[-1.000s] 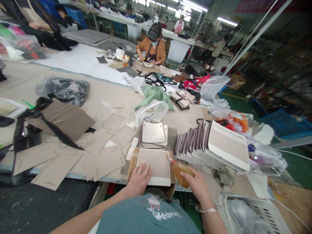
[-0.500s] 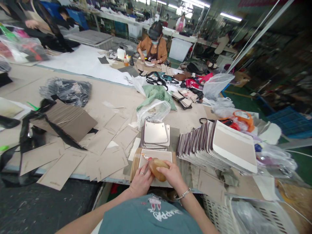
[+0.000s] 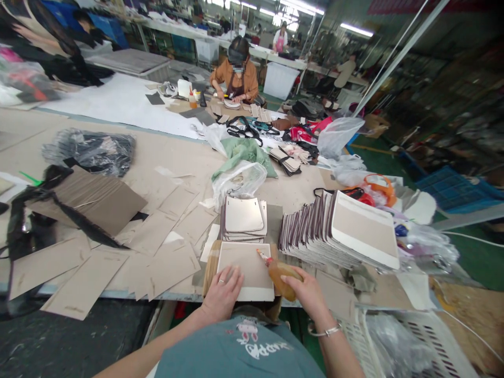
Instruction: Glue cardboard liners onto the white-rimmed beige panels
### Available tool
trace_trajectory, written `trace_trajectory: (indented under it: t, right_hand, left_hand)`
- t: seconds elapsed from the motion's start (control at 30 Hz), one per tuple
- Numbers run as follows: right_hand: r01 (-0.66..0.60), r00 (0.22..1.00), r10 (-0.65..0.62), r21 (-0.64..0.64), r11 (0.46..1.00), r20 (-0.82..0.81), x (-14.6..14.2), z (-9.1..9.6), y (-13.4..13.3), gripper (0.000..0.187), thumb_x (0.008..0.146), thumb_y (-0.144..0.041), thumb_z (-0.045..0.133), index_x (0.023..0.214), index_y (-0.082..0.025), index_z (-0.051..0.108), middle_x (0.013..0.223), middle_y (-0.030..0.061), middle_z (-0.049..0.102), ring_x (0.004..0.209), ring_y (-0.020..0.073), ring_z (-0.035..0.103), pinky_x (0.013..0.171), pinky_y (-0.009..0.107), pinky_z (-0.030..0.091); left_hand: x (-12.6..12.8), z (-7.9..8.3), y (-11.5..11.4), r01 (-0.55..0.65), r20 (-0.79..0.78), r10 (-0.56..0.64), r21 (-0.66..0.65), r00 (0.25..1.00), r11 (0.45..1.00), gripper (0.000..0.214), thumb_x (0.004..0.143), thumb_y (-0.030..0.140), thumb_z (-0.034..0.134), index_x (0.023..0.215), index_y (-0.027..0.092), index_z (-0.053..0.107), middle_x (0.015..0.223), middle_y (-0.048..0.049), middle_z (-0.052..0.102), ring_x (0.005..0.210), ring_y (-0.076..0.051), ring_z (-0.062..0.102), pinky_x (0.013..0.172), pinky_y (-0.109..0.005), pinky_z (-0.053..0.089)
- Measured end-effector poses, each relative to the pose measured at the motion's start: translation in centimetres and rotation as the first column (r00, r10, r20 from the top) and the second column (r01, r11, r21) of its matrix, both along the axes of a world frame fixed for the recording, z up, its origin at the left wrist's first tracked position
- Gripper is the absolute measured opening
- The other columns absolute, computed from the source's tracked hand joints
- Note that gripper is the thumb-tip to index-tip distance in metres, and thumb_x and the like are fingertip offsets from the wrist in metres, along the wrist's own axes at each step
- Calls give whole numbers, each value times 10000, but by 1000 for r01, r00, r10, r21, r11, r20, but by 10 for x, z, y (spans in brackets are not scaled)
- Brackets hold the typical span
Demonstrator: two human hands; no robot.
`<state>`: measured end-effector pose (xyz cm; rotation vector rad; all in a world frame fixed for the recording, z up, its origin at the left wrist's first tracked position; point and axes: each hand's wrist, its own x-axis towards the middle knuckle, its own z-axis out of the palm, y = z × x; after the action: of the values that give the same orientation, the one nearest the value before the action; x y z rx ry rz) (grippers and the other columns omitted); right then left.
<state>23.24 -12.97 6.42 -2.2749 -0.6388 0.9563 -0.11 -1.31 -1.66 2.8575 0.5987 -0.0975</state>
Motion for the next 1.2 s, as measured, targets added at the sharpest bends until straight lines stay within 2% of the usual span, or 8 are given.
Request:
trace_trajectory:
  t: [0.33, 0.5, 0.73, 0.87, 0.97, 1.07, 1.13, 1.2]
  right_hand:
    - [37, 997, -34, -38, 999, 73, 12, 0, -18, 425, 685, -460, 586, 1038, -230, 640, 903, 14, 685, 851, 238, 613, 744, 336, 465]
    - [50, 997, -48, -41, 998, 54, 13, -1, -21, 431, 692, -459, 579, 1056, -233, 629, 899, 19, 686, 832, 239, 619, 736, 335, 475]
    - [5, 1000, -5, 36, 999, -15, -1, -5, 0, 420, 676, -416, 589, 1031, -200, 649, 914, 33, 688, 853, 243, 613, 758, 333, 473]
    - [-48, 974, 79, 152, 987, -210, -28, -9, 29, 404, 653, -386, 625, 999, -181, 669, 873, 36, 694, 810, 239, 617, 735, 329, 479]
    - [6, 874, 148, 315, 949, -463, -45, -7, 37, 556, 639, -451, 656, 1113, -163, 618, 986, 66, 676, 905, 265, 606, 774, 350, 491]
    - [125, 818, 139, 409, 904, -558, -46, -4, 17, 802, 604, -638, 630, 1248, -174, 515, 1106, 119, 628, 1018, 317, 576, 834, 413, 485]
    - [193, 854, 46, 396, 898, -519, -34, -10, -12, 925, 557, -794, 519, 1259, -192, 510, 1104, 173, 617, 1020, 357, 579, 841, 458, 479]
    - [220, 916, -68, 352, 910, -396, -15, -23, -48, 950, 573, -848, 369, 1304, -251, 470, 1112, 207, 597, 1065, 352, 560, 853, 445, 473]
  left_hand:
    - [0, -1, -1, -12, -27, 12, 4, 1000, 1000, 521, 855, 239, 400, 1375, 205, 379, 1439, -95, 382, 1291, -329, 317, 989, -468, 318]
    - [-1, -1, 0, 7, -43, -6, 20, 999, 1000, 531, 863, 298, 414, 1384, 213, 360, 1451, -96, 363, 1306, -325, 295, 999, -467, 310]
    - [0, 0, 2, 19, -58, -19, 8, 998, 1000, 527, 867, 279, 403, 1389, 219, 352, 1449, -98, 366, 1311, -315, 304, 1005, -462, 321]
    - [1, -5, 2, 3, -49, -3, 7, 999, 1000, 541, 855, 266, 419, 1391, 231, 350, 1449, -98, 365, 1315, -311, 306, 1011, -466, 322]
    - [-1, -6, 2, -5, -19, 5, -33, 1000, 999, 621, 825, 388, 488, 1398, 208, 332, 1454, -116, 350, 1322, -334, 282, 1027, -498, 309]
    - [-6, 4, 3, -7, 77, 16, -113, 997, 994, 730, 749, 539, 563, 1366, 192, 384, 1418, -129, 396, 1298, -352, 306, 1020, -515, 331]
    - [-10, 17, 8, -15, 190, 44, -155, 981, 988, 643, 773, 527, 552, 1318, 200, 449, 1382, -121, 435, 1283, -326, 335, 1022, -487, 350]
    - [-15, 31, 21, -105, 293, 153, -173, 944, 979, 460, 841, 445, 499, 1242, 220, 522, 1322, -107, 483, 1247, -277, 391, 1027, -442, 360]
